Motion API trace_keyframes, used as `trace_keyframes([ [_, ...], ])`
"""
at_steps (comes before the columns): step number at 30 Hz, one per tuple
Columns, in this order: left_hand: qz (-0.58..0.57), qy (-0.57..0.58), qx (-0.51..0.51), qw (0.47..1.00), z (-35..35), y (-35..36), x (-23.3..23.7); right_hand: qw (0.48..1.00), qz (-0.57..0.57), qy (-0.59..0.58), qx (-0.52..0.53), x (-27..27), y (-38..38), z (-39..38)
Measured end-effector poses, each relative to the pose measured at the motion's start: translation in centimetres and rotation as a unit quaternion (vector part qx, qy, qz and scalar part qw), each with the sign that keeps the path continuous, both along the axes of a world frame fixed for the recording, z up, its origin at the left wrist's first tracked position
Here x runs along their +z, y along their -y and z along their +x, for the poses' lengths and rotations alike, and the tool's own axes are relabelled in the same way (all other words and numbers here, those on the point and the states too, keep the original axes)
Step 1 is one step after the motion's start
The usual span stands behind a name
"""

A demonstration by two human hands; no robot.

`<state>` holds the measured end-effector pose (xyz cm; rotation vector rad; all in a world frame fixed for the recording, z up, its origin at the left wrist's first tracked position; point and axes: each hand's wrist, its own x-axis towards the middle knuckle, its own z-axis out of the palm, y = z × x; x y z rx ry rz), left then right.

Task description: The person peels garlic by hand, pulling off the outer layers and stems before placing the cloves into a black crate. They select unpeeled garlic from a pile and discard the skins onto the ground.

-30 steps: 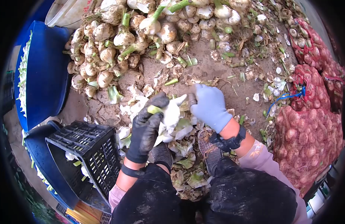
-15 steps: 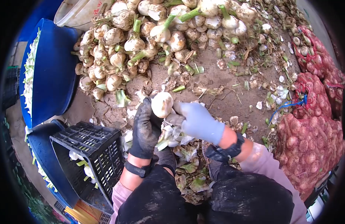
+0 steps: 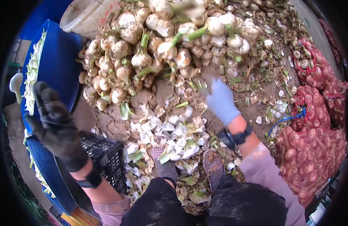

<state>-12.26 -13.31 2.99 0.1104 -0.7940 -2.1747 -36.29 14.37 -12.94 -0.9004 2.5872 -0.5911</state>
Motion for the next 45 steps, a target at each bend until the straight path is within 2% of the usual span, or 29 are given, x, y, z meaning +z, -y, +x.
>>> trace_keyframes([
  [1,-0.147,0.056,-0.022,0.987,-1.2,-0.6,-1.4,1.000,-0.005,-0.003,-0.007,-1.2,1.5,-1.0],
  [3,-0.241,0.326,0.061,0.912,-4.1,-6.7,-4.8,0.992,-0.121,0.003,0.043,-3.5,3.7,-2.5],
  [4,-0.252,0.396,0.009,0.883,-5.0,-9.2,-6.9,0.992,-0.120,0.001,0.038,-3.4,3.6,-2.5],
  [5,-0.190,0.424,-0.052,0.884,-5.1,-10.3,-10.3,0.982,-0.145,0.121,0.015,-3.1,3.7,-2.3],
  [6,-0.269,0.432,-0.036,0.860,-5.5,-12.0,-12.3,0.956,-0.165,0.242,-0.004,-2.8,3.8,-1.9],
  [7,-0.344,0.442,-0.023,0.828,-5.5,-13.9,-13.5,0.956,-0.160,0.247,0.001,-1.8,3.2,-0.6],
  [9,-0.426,0.442,-0.034,0.789,-5.1,-15.9,-14.2,0.833,-0.271,0.483,0.019,1.1,1.0,2.4],
  [10,-0.409,0.446,-0.119,0.787,-4.6,-15.8,-14.7,0.808,-0.288,0.515,-0.012,1.6,0.2,3.6],
  [11,-0.292,0.394,-0.163,0.856,-4.5,-16.1,-15.5,0.779,-0.304,0.546,-0.046,1.9,-0.4,4.6],
  [12,-0.249,0.402,-0.142,0.869,-4.1,-16.7,-16.1,0.742,-0.318,0.580,-0.109,2.2,-0.5,5.3],
  [13,-0.206,0.411,-0.122,0.880,-4.1,-17.3,-15.8,0.740,-0.316,0.582,-0.116,2.5,-0.9,5.3],
  [15,-0.279,0.432,-0.101,0.851,-4.2,-17.4,-14.7,0.788,-0.131,0.597,-0.069,2.9,-1.6,5.1],
  [17,-0.463,0.488,-0.105,0.732,-4.1,-17.5,-13.8,0.799,-0.169,0.566,-0.110,-0.1,-1.8,7.3],
  [19,-0.494,0.478,-0.078,0.722,-3.8,-17.3,-14.0,0.896,-0.143,0.419,-0.035,-0.6,-1.6,7.9],
  [21,-0.538,0.468,-0.054,0.699,-3.4,-17.4,-14.5,0.863,-0.138,0.480,-0.072,-0.7,-1.9,8.5],
  [23,-0.531,0.460,-0.052,0.709,-3.4,-17.4,-14.4,0.918,-0.099,0.384,-0.011,-0.5,-2.4,8.5],
  [24,-0.532,0.461,-0.067,0.707,-3.4,-17.4,-14.4,0.918,-0.100,0.383,-0.010,-0.1,-2.5,8.5],
  [26,-0.532,0.463,-0.084,0.704,-3.1,-17.2,-15.0,0.882,-0.072,0.465,-0.031,0.9,-2.9,8.5],
  [27,-0.434,0.464,-0.134,0.760,-2.8,-17.0,-15.9,0.881,-0.072,0.467,-0.033,2.1,-2.7,8.3],
  [28,-0.328,0.460,-0.183,0.804,-2.5,-16.9,-16.4,0.831,-0.090,0.544,-0.077,3.5,-2.5,8.0],
  [29,-0.327,0.462,-0.185,0.803,-2.5,-17.0,-16.4,0.773,-0.108,0.614,-0.118,4.1,-2.4,7.9],
  [31,-0.200,0.417,-0.226,0.857,-2.9,-17.3,-15.9,0.773,-0.108,0.617,-0.100,3.5,-2.9,7.7],
  [33,-0.217,0.437,-0.243,0.838,-2.8,-16.9,-15.7,0.774,-0.107,0.618,-0.081,2.9,-3.4,7.7],
  [36,-0.089,0.453,-0.283,0.841,-2.5,-17.0,-14.9,0.764,-0.128,0.629,-0.065,1.6,-3.9,8.3],
  [37,-0.088,0.454,-0.283,0.840,-2.3,-17.1,-15.3,0.803,-0.162,0.573,-0.022,0.3,-4.1,8.7],
  [39,-0.337,0.462,-0.199,0.796,-2.5,-17.4,-15.9,0.836,-0.194,0.513,0.018,0.0,-4.2,9.0],
  [40,-0.466,0.455,-0.163,0.741,-2.4,-17.6,-15.9,0.846,-0.204,0.493,-0.003,0.0,-4.2,9.0],
  [43,-0.497,0.450,-0.142,0.728,-2.4,-18.0,-15.5,0.845,-0.239,0.476,-0.037,-0.4,-4.3,9.2],
  [45,-0.467,0.453,-0.159,0.743,-2.2,-17.7,-15.2,0.870,-0.201,0.450,-0.003,-1.0,-4.2,9.3],
])
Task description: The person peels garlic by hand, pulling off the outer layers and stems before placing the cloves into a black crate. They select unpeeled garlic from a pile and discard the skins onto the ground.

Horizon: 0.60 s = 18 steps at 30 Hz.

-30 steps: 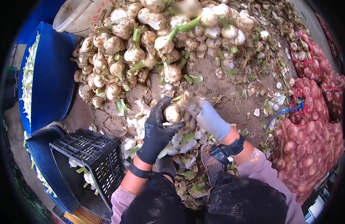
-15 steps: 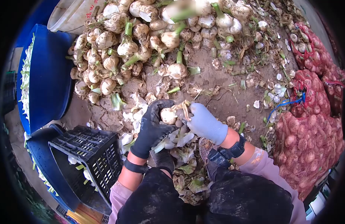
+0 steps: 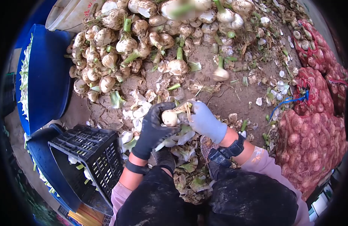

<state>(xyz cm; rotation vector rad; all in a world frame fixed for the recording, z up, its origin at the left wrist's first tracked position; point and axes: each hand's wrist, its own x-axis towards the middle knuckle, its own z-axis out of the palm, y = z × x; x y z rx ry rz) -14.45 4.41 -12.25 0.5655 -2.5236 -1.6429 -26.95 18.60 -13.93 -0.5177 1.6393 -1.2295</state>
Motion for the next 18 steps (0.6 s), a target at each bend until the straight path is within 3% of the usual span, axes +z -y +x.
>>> trace_keyframes([
  [1,0.230,0.017,0.068,0.971,0.1,0.1,0.3,1.000,0.000,0.000,0.001,0.2,-0.1,-0.2],
  [2,0.448,0.033,0.132,0.884,0.3,0.1,0.5,0.993,0.036,-0.099,0.048,1.2,-0.1,-0.6],
  [3,0.513,0.022,0.126,0.849,0.8,0.0,-0.2,0.973,0.070,-0.197,0.095,2.2,0.0,-0.9],
  [4,0.512,0.022,0.128,0.849,1.2,0.2,-1.2,0.973,0.068,-0.196,0.096,2.8,0.2,-1.1],
  [6,0.794,-0.054,0.016,0.606,1.4,0.6,-2.7,0.884,0.118,-0.400,0.212,3.8,0.4,-1.2],
  [8,0.796,-0.053,0.021,0.602,0.8,-0.5,-2.1,0.890,0.074,-0.416,0.172,2.5,-0.1,-0.5],
  [10,0.651,0.045,0.251,0.715,-0.7,-1.5,1.3,0.892,0.031,-0.432,0.130,1.3,-0.3,-0.2],
  [11,0.630,0.024,0.213,0.746,-0.4,-1.3,1.3,0.974,-0.020,-0.213,0.070,1.4,0.1,-0.1],
  [12,0.630,0.026,0.212,0.746,0.0,-1.2,1.5,0.997,-0.071,0.016,0.004,1.6,0.4,-0.1],
  [13,0.526,0.070,0.138,0.836,0.3,-1.1,1.9,0.985,-0.027,0.172,-0.023,2.2,0.4,0.0],
  [14,0.408,0.112,0.061,0.904,0.4,-0.9,2.3,0.985,-0.027,0.171,-0.025,1.5,0.2,0.0],
  [16,0.397,0.135,0.066,0.906,1.0,-0.3,1.5,0.996,0.019,0.074,0.040,-0.6,0.0,0.2],
  [18,0.403,0.130,0.056,0.904,1.7,-0.1,1.2,0.995,0.035,0.093,0.029,0.8,-0.1,-0.4],
])
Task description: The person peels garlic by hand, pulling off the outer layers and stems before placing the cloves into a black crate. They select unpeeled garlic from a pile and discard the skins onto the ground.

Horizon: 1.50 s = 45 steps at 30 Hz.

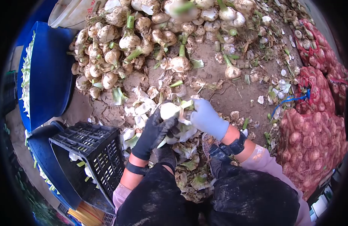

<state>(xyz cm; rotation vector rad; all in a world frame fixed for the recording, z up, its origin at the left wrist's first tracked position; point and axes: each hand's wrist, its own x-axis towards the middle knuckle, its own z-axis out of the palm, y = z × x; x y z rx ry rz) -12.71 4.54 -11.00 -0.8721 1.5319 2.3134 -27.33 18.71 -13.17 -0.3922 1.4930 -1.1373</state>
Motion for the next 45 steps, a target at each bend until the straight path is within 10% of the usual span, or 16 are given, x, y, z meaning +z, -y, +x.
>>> trace_keyframes([
  [1,-0.196,0.021,-0.009,0.980,0.7,-0.2,-2.9,1.000,0.017,0.018,-0.012,0.5,-0.1,-0.1],
  [2,0.135,0.053,0.204,0.968,0.5,0.1,-2.4,1.000,0.015,0.018,-0.010,0.7,-0.4,0.2],
  [6,-0.274,-0.044,0.040,0.960,-0.5,0.3,-2.2,0.998,-0.004,0.002,0.060,1.0,-1.1,1.7],
  [8,-0.147,-0.119,0.143,0.971,-1.3,-0.1,-1.9,0.999,-0.025,0.027,-0.020,0.8,-0.8,1.4],
  [14,-0.160,-0.003,0.012,0.987,-1.1,0.0,-1.2,0.961,0.013,-0.229,0.154,1.8,-0.6,0.2],
  [18,0.214,-0.088,0.254,0.939,-0.8,-0.1,-1.1,0.911,0.080,-0.393,0.099,-1.0,-3.0,-1.0],
  [24,0.098,-0.077,0.316,0.941,-0.5,1.3,-0.5,0.888,0.154,-0.276,0.332,3.9,-4.0,-0.4],
  [29,-0.036,-0.039,0.256,0.965,-1.3,-1.1,0.1,0.822,-0.055,-0.563,0.059,4.4,0.7,-0.6],
  [32,-0.076,-0.024,0.243,0.967,-1.4,-1.6,0.0,0.763,0.007,-0.620,0.181,3.9,2.1,0.1],
  [40,-0.162,-0.115,0.189,0.962,-1.9,-1.2,1.8,0.875,0.067,-0.477,0.057,0.3,0.6,-1.7],
  [45,0.089,-0.162,0.366,0.912,-0.2,2.2,1.4,0.832,0.262,-0.487,-0.047,-2.0,-5.6,-5.1],
])
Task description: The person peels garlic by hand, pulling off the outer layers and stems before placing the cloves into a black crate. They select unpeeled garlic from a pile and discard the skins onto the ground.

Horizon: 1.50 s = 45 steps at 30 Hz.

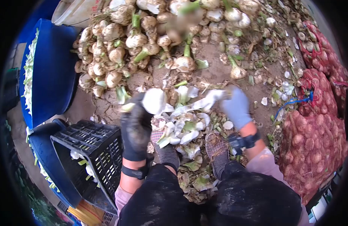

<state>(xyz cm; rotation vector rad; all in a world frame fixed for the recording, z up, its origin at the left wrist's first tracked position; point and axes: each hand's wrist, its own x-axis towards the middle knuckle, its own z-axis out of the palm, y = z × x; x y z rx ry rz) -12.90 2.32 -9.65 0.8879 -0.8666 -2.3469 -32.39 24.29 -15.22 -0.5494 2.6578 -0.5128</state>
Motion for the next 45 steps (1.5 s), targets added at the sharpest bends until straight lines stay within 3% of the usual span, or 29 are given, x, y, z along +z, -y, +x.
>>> trace_keyframes([
  [2,0.117,-0.024,0.090,0.989,1.9,3.2,-0.3,0.998,0.035,-0.008,-0.045,-0.9,-2.8,-2.0],
  [3,0.057,0.009,0.097,0.994,2.3,3.8,-0.6,0.997,0.056,-0.011,-0.046,0.3,-3.1,-2.1],
  [6,0.068,0.007,0.114,0.991,1.2,4.5,0.2,0.973,-0.075,0.170,0.135,4.1,-0.8,2.0],
  [7,0.024,0.013,0.144,0.989,1.3,6.4,0.2,0.949,-0.093,0.200,0.226,4.1,-0.2,3.5],
  [8,-0.124,0.002,0.170,0.978,0.7,7.9,3.0,0.917,-0.042,0.268,0.293,6.2,1.3,4.6],
  [9,0.035,-0.213,0.082,0.973,1.4,11.1,5.6,0.873,0.012,0.336,0.355,8.1,2.7,5.2],
  [10,0.189,-0.410,-0.011,0.892,2.0,13.8,8.2,0.874,0.019,0.334,0.352,8.4,3.5,5.0],
  [11,0.095,-0.397,0.107,0.907,1.3,14.6,11.1,0.875,0.016,0.332,0.351,8.4,4.7,4.1],
  [12,0.026,-0.345,0.101,0.933,1.7,15.1,11.7,0.876,0.009,0.328,0.353,8.4,5.9,2.8],
  [13,-0.046,-0.292,0.092,0.951,1.8,15.4,12.3,0.926,-0.140,0.234,0.262,5.0,5.9,1.8],
  [15,-0.223,-0.090,0.120,0.963,-1.2,11.4,9.6,0.970,-0.020,0.019,0.243,4.9,9.9,-1.0],
  [16,-0.308,-0.006,0.042,0.950,-1.9,8.9,6.8,0.968,0.024,-0.052,0.244,4.2,11.2,-2.0],
  [18,-0.254,0.101,-0.146,0.951,-3.6,4.5,2.2,0.977,0.017,0.018,0.211,1.8,12.2,-3.1],
  [19,-0.161,0.150,-0.139,0.966,-4.4,2.4,0.1,0.979,0.007,0.092,0.184,1.1,12.6,-3.1],
  [20,-0.129,0.154,-0.141,0.969,-4.7,0.7,-2.0,0.977,-0.108,0.094,0.159,1.1,11.8,-2.2],
  [21,-0.092,0.161,-0.145,0.972,-4.3,-0.7,-3.4,0.976,-0.105,0.100,0.165,1.5,10.8,-0.3],
  [23,0.041,0.106,-0.164,0.980,-3.8,-2.1,-3.7,0.933,-0.187,0.040,0.304,2.6,9.2,2.2],
  [24,0.094,0.120,-0.151,0.977,-3.4,-2.0,-3.1,0.933,-0.185,0.037,0.307,2.0,8.5,2.5],
  [25,0.020,0.118,-0.173,0.978,-2.9,-1.9,-3.4,0.879,-0.325,0.329,0.112,0.6,7.3,3.1],
  [26,-0.138,0.173,-0.207,0.953,-2.4,-1.7,-3.3,0.697,-0.418,0.574,-0.104,1.0,7.1,3.4],
  [27,-0.293,0.222,-0.239,0.899,-2.1,-1.8,-3.0,0.799,-0.388,0.457,-0.041,1.5,6.5,3.1],
  [29,-0.210,0.143,-0.205,0.945,-2.3,-3.2,-2.8,0.753,-0.383,0.533,-0.052,2.3,6.3,2.1],
  [31,-0.544,0.170,-0.269,0.777,-2.2,-2.8,-2.3,0.912,-0.225,0.301,0.164,2.6,6.9,2.6],
  [32,-0.499,0.209,-0.278,0.794,-2.2,-2.8,-1.7,0.923,-0.230,0.273,0.143,2.6,7.4,2.9],
  [37,-0.502,0.170,-0.273,0.803,-2.2,-2.4,-1.7,0.913,-0.194,0.349,0.089,4.4,7.2,3.5],
  [39,-0.434,0.112,-0.261,0.855,-2.0,-2.3,-2.5,0.906,-0.170,0.382,0.067,4.7,6.8,3.7],
  [41,-0.414,0.115,-0.275,0.860,-1.9,-1.9,-2.5,0.871,-0.214,0.439,0.043,5.2,6.4,3.8],
  [43,-0.307,0.069,-0.278,0.908,-2.1,-1.7,-2.0,0.869,-0.213,0.445,0.027,5.7,6.3,3.9],
  [45,-0.291,0.106,-0.290,0.906,-2.2,-1.9,-1.1,0.867,-0.212,0.450,0.011,5.3,6.0,4.2],
])
